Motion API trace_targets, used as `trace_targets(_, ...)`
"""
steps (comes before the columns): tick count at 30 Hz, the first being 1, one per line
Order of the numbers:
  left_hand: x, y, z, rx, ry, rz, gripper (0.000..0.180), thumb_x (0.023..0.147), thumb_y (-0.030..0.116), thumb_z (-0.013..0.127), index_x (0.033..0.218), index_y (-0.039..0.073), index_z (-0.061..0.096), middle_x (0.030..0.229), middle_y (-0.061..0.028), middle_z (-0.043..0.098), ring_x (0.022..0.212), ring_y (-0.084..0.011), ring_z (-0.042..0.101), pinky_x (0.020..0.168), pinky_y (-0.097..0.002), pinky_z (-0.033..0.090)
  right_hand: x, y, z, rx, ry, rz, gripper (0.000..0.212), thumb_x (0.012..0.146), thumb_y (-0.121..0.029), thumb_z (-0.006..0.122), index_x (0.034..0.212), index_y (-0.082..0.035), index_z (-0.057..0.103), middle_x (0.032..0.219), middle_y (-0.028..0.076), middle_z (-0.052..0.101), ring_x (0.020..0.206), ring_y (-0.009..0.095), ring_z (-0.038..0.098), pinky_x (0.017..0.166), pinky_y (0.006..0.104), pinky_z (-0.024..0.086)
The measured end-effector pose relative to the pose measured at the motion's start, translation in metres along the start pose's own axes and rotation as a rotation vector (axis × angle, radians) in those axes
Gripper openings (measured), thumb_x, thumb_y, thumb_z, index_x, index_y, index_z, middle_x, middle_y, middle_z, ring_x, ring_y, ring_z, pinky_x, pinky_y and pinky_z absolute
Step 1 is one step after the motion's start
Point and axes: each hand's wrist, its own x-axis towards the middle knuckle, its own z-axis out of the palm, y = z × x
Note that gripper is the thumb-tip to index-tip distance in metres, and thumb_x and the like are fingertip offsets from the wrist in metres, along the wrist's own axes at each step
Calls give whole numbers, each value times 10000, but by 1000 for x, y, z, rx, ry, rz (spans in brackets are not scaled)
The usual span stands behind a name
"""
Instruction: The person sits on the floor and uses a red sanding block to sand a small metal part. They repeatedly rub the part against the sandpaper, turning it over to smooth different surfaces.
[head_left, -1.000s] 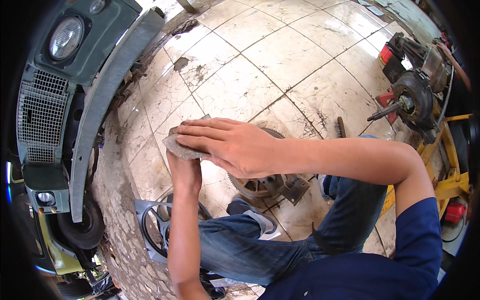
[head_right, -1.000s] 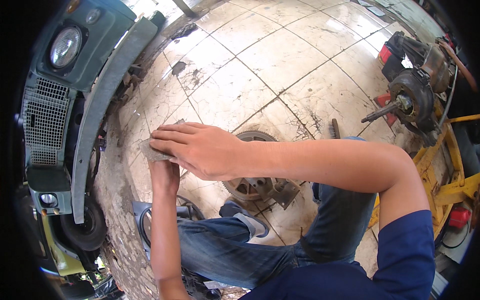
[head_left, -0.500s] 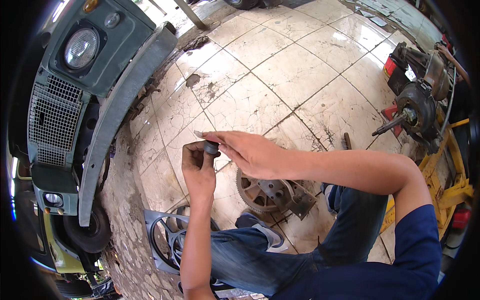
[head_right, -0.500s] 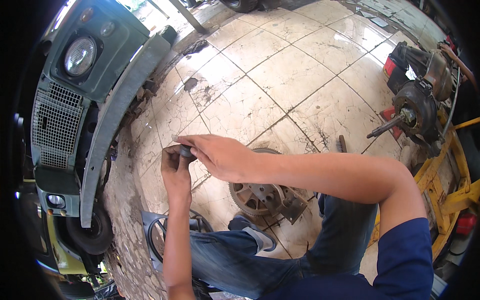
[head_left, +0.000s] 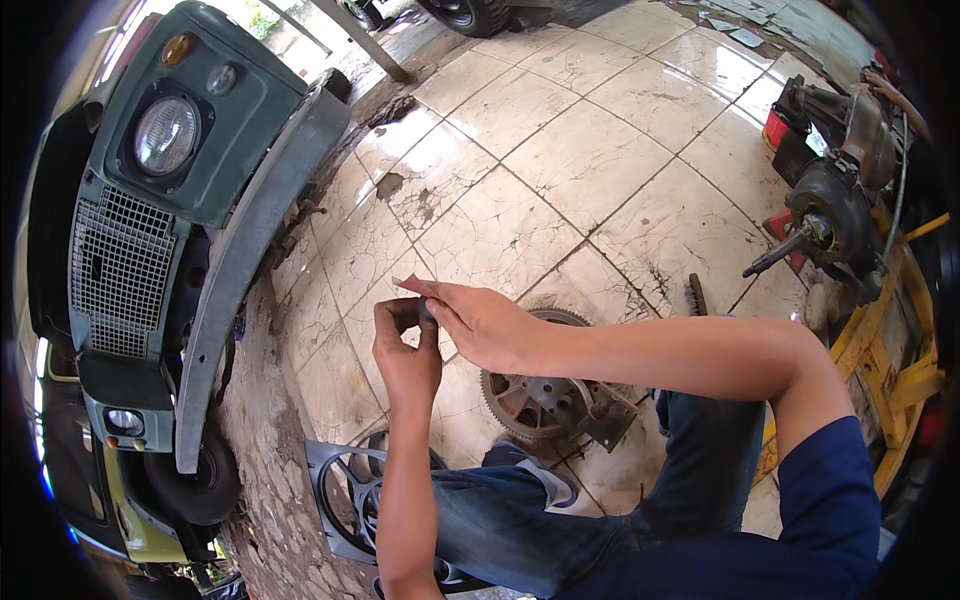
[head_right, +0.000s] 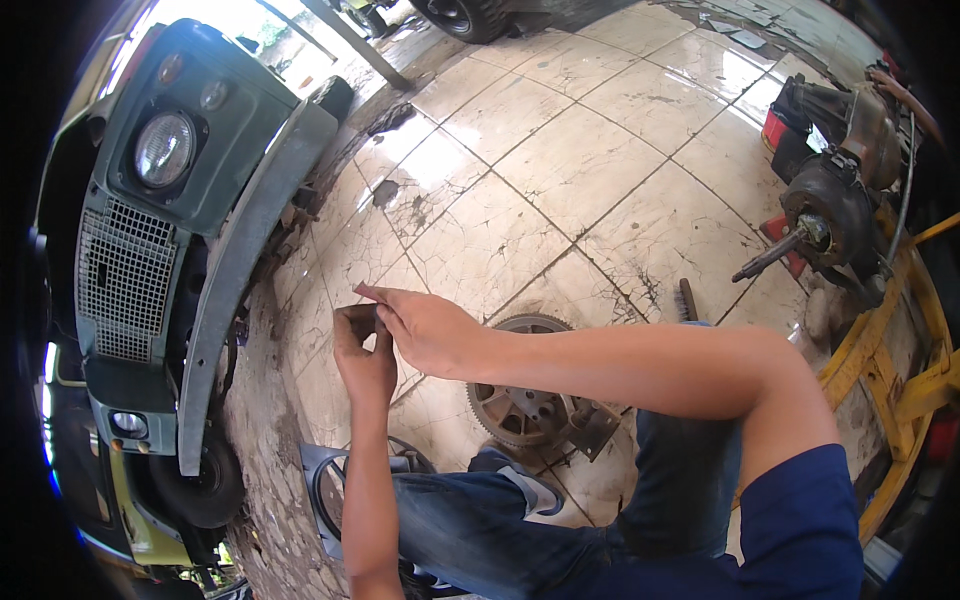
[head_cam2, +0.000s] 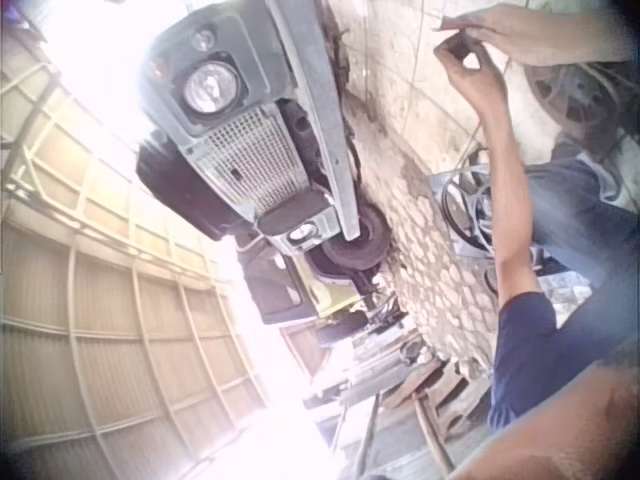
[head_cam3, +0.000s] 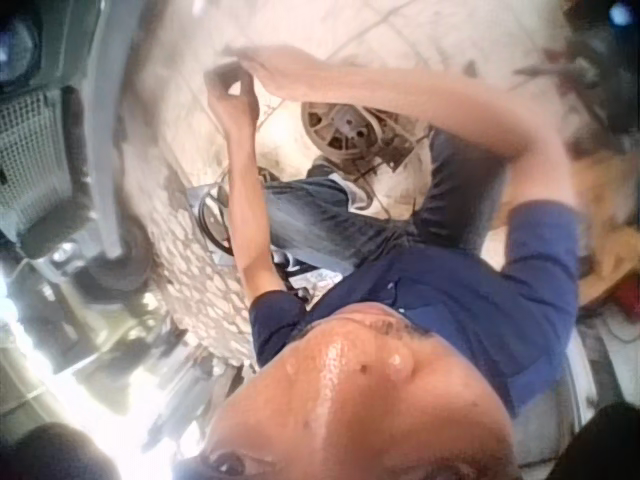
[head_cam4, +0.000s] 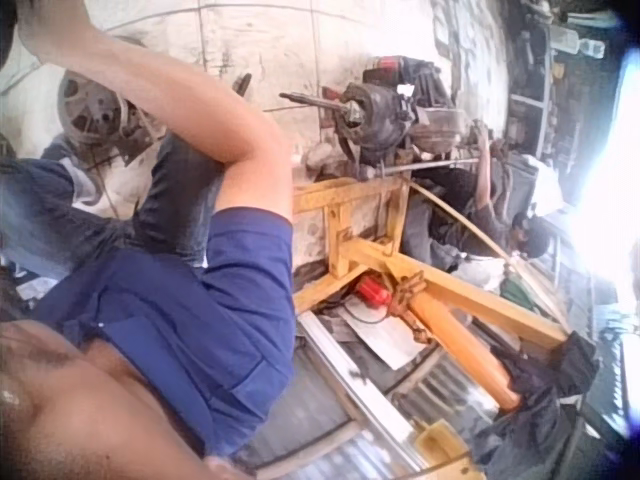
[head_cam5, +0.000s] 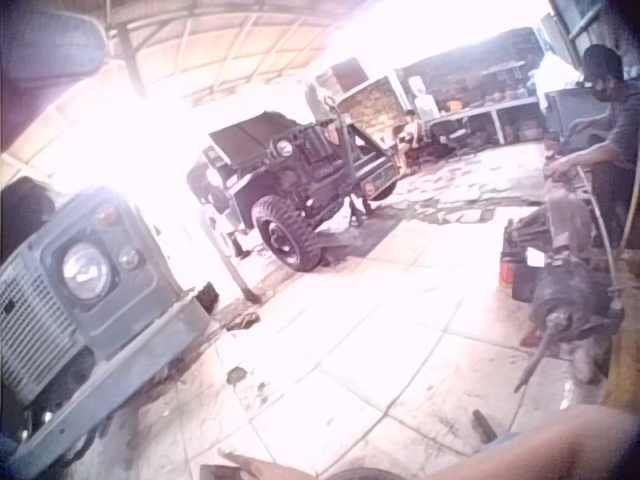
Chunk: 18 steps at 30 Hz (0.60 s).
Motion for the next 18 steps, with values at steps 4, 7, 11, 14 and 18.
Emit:
trace_targets(4, 0, -6, -2, 93, -34, -31, 140, 866, 32, 634, 940, -3, 521, 823, -124, 654, 712, -238, 645, 666, -352, 495, 4, 8, 1, 142, 24, 55, 416, 984, -182, 371, 1353, -13, 461, 1012, 292, 626, 970, 409, 606, 852, 426, 476)
trace_targets(7, 1, -13, -8, 142, -22, -83, 130, 864, 16, 621, 948, 4, 523, 818, -116, 656, 654, -222, 637, 581, -352, 484, 2, -2, 5, 118, -14, 65, 410, 981, -176, 360, 1334, -6, 481, 1045, 307, 617, 1007, 423, 593, 886, 432, 470)
trace_targets(11, -10, -2, -1, 202, -66, 113, 136, 860, 17, 630, 947, 5, 527, 808, -119, 652, 643, -226, 634, 576, -358, 483, 9, 11, 7, 95, 28, -3, 427, 1012, -251, 365, 1383, -56, 449, 961, 254, 634, 820, 327, 627, 769, 376, 483)
trace_targets(14, -6, -2, 1, 238, -49, 14, 151, 848, -1, 633, 954, 4, 525, 811, -120, 649, 640, -232, 632, 580, -355, 482, 5, 1, -7, 59, -81, 156, 428, 1007, -249, 365, 1362, -29, 460, 1025, 270, 636, 947, 362, 631, 836, 388, 484)
trace_targets(18, -7, 1, 5, 238, -24, 142, 165, 850, -31, 610, 981, -3, 514, 807, -121, 647, 638, -232, 631, 588, -349, 488, 6, 9, -5, 125, -20, 90, 415, 977, -203, 358, 1300, 10, 510, 991, 300, 633, 952, 439, 605, 852, 462, 472)
